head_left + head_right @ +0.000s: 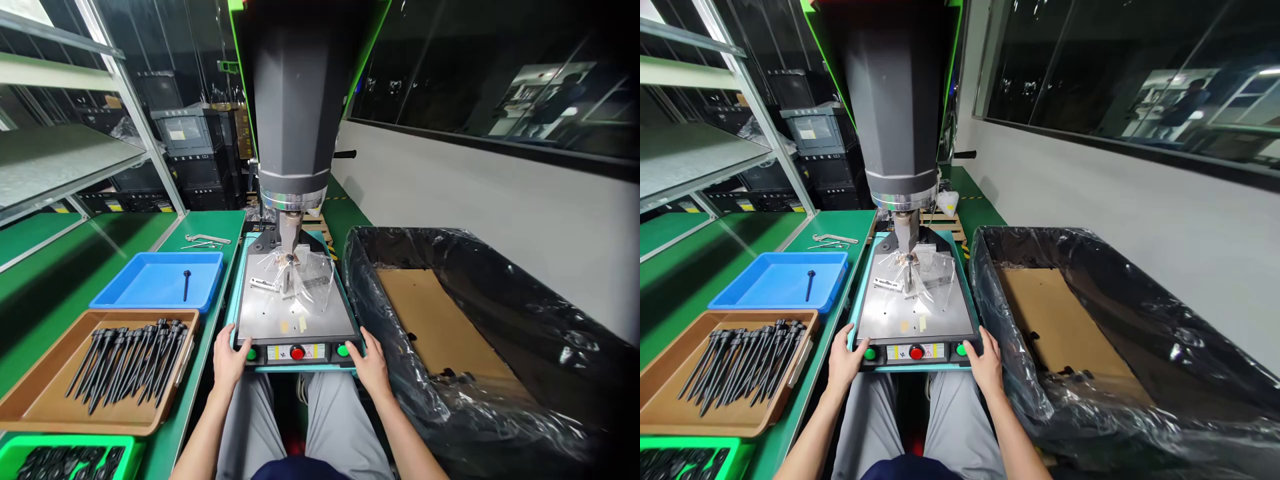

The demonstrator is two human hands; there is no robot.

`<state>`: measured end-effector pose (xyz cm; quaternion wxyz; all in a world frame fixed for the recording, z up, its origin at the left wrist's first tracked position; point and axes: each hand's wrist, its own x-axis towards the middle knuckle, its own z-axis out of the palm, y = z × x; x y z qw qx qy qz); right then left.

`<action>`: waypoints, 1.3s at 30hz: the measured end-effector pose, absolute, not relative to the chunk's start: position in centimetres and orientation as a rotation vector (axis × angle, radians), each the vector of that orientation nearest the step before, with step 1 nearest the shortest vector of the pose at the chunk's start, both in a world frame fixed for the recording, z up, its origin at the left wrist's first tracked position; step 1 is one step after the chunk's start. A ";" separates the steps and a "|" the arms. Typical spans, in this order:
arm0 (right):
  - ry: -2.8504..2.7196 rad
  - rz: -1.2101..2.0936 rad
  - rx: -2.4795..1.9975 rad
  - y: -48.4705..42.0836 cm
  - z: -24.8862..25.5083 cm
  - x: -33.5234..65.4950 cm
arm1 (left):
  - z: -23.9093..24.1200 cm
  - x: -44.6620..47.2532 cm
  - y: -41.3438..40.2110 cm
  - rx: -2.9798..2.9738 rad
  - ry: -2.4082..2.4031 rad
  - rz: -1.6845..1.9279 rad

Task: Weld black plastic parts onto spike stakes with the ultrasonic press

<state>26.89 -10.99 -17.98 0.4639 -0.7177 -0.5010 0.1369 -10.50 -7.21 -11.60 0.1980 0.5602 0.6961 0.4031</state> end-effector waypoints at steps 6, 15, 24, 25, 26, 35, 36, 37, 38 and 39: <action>-1.319 0.353 -1.784 -12.1 -19.5 26.0 | -15.3 -11.5 -8.1 1.700 1.797 1.066; -1.337 0.379 -1.787 -12.3 -19.3 25.9 | -16.0 -12.6 -7.8 1.782 1.724 1.076; -1.316 0.419 -1.805 -12.3 -19.3 25.7 | -16.1 -12.3 -8.0 1.780 1.734 1.080; -1.316 0.416 -1.803 -12.3 -19.3 25.7 | -16.1 -12.2 -8.0 1.774 1.734 1.084; -1.315 0.414 -1.800 -12.3 -19.3 25.7 | -16.1 -12.2 -8.0 1.767 1.735 1.087; -1.290 0.424 -1.770 -12.4 -19.3 25.6 | -10.5 -10.3 -6.2 1.710 1.795 1.215; -1.289 0.426 -1.767 -12.4 -19.3 25.6 | -9.6 -9.5 -5.4 1.706 1.731 1.265; -1.287 0.429 -1.762 -12.3 -19.3 25.6 | -8.8 -8.6 -4.5 1.673 1.648 1.300; -1.287 0.433 -1.755 -12.3 -19.3 25.7 | -8.2 -7.7 -3.5 1.602 1.573 1.322; -1.287 0.443 -1.748 -12.3 -19.3 25.8 | -7.7 -6.8 -2.5 1.506 1.509 1.333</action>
